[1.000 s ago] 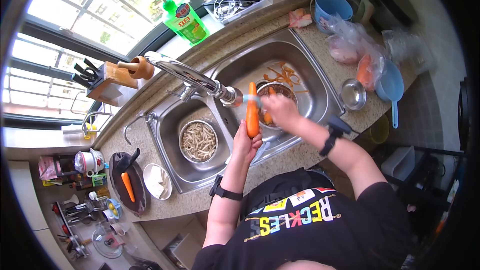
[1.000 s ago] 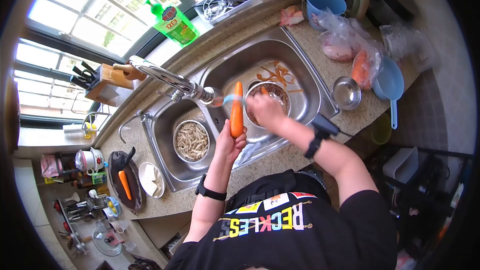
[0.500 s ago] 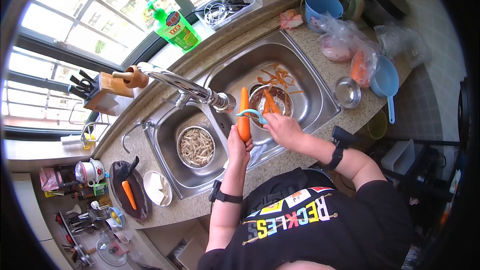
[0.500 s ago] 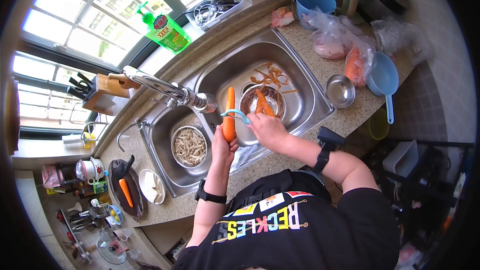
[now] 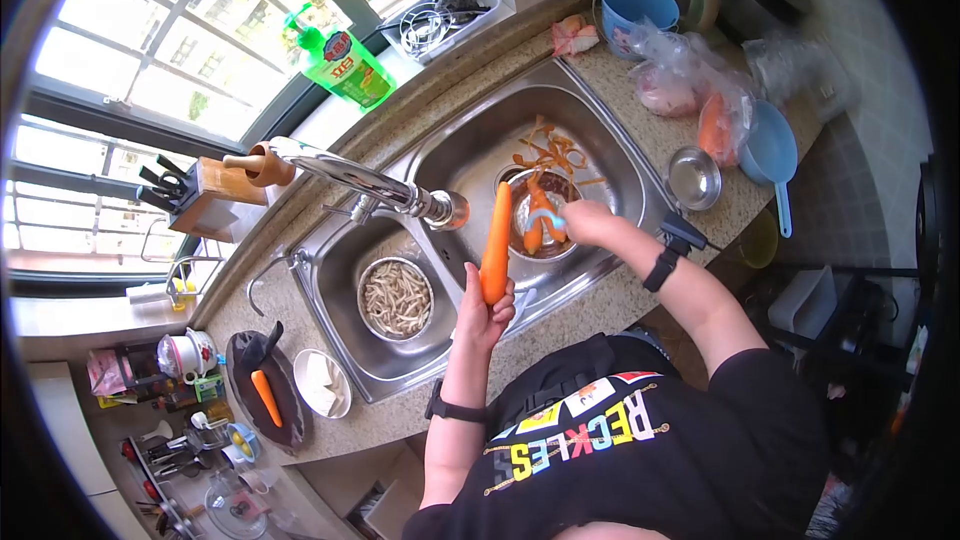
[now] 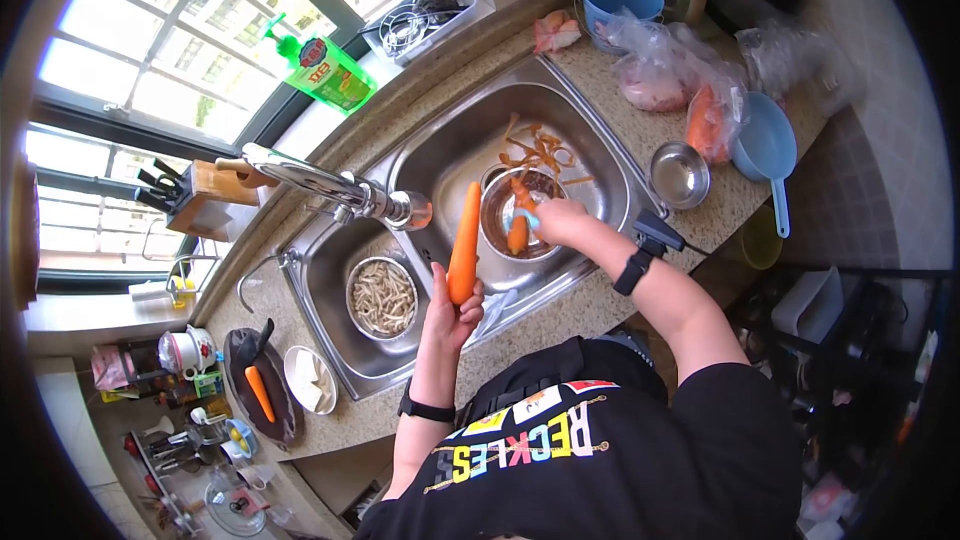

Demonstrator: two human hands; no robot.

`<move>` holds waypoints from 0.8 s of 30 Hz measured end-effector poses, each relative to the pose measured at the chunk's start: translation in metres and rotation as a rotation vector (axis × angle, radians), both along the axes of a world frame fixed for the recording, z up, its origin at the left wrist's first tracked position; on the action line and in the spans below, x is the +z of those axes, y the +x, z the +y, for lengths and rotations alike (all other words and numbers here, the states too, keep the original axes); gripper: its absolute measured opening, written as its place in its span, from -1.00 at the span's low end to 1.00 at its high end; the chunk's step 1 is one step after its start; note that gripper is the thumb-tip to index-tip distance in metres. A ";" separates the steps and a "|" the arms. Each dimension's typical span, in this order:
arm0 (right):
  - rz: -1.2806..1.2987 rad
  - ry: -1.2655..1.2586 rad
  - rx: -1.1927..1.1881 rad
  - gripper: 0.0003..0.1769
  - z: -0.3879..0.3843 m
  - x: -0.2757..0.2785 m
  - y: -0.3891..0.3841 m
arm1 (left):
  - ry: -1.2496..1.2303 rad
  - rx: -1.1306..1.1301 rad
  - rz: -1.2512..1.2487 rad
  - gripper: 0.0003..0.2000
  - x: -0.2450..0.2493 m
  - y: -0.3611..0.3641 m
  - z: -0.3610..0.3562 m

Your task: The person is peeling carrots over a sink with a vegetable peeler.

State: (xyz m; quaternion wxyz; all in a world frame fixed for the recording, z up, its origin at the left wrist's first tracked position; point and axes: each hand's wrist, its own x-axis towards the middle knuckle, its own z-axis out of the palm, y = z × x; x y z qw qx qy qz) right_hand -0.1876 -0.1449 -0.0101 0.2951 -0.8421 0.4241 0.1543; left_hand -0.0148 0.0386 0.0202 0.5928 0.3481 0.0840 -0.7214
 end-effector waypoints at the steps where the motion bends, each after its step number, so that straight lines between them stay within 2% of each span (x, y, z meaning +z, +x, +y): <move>1: -0.145 -0.067 -0.155 -0.69 0.006 0.003 0.000 | -0.011 0.011 0.005 -0.49 -0.001 0.001 -0.002; 2: -0.142 -0.066 -0.153 -0.69 0.012 0.006 0.000 | -0.010 0.013 0.008 -0.49 -0.001 0.001 -0.006; 4: -0.470 -0.232 -0.312 -0.64 0.024 0.017 0.003 | 0.103 0.109 -0.004 -0.48 0.013 -0.002 -0.020; 6: -0.740 -0.300 -0.187 -0.70 0.051 0.024 0.006 | 0.029 0.085 0.058 -0.47 -0.007 0.008 -0.019; 7: -0.736 -0.342 -0.054 -0.70 0.062 0.032 0.006 | 0.034 0.085 0.045 -0.48 -0.009 0.009 -0.020; 8: -0.735 -0.342 -0.055 -0.70 0.072 0.038 0.006 | 0.041 0.086 0.032 -0.49 -0.010 0.010 -0.022; 9: -0.723 -0.379 0.037 -0.70 0.081 0.043 0.006 | 0.159 0.130 -0.024 -0.50 -0.002 0.005 -0.025; 11: -0.718 -0.463 0.175 -0.66 0.084 0.051 0.010 | 0.122 0.095 -0.039 -0.52 -0.011 0.009 -0.020; 14: -0.682 -0.576 0.146 -0.65 0.054 0.028 0.023 | 0.059 0.010 -0.103 -0.55 -0.003 0.007 -0.017; 16: -0.450 -0.544 -0.084 -0.71 0.006 0.004 0.037 | 0.036 -0.047 -0.151 -0.55 0.003 0.001 -0.011; 17: -0.184 -0.401 -0.006 -0.74 -0.010 -0.019 0.035 | 0.028 -0.054 -0.120 -0.55 0.003 0.000 -0.007; 18: 0.073 -0.262 0.061 -0.76 -0.019 -0.020 0.030 | 0.013 -0.069 -0.097 -0.55 0.006 0.000 -0.008; 20: 0.169 -0.067 0.205 -0.77 -0.015 -0.025 0.017 | 0.017 -0.052 -0.072 -0.57 0.011 -0.001 -0.007; 22: 0.099 0.193 0.185 -0.71 0.005 -0.028 -0.005 | -0.101 0.002 -0.071 -0.60 0.009 0.002 -0.006; 24: 0.089 0.223 0.188 -0.70 0.010 -0.026 -0.007 | -0.033 0.041 -0.106 -0.61 0.009 0.001 -0.011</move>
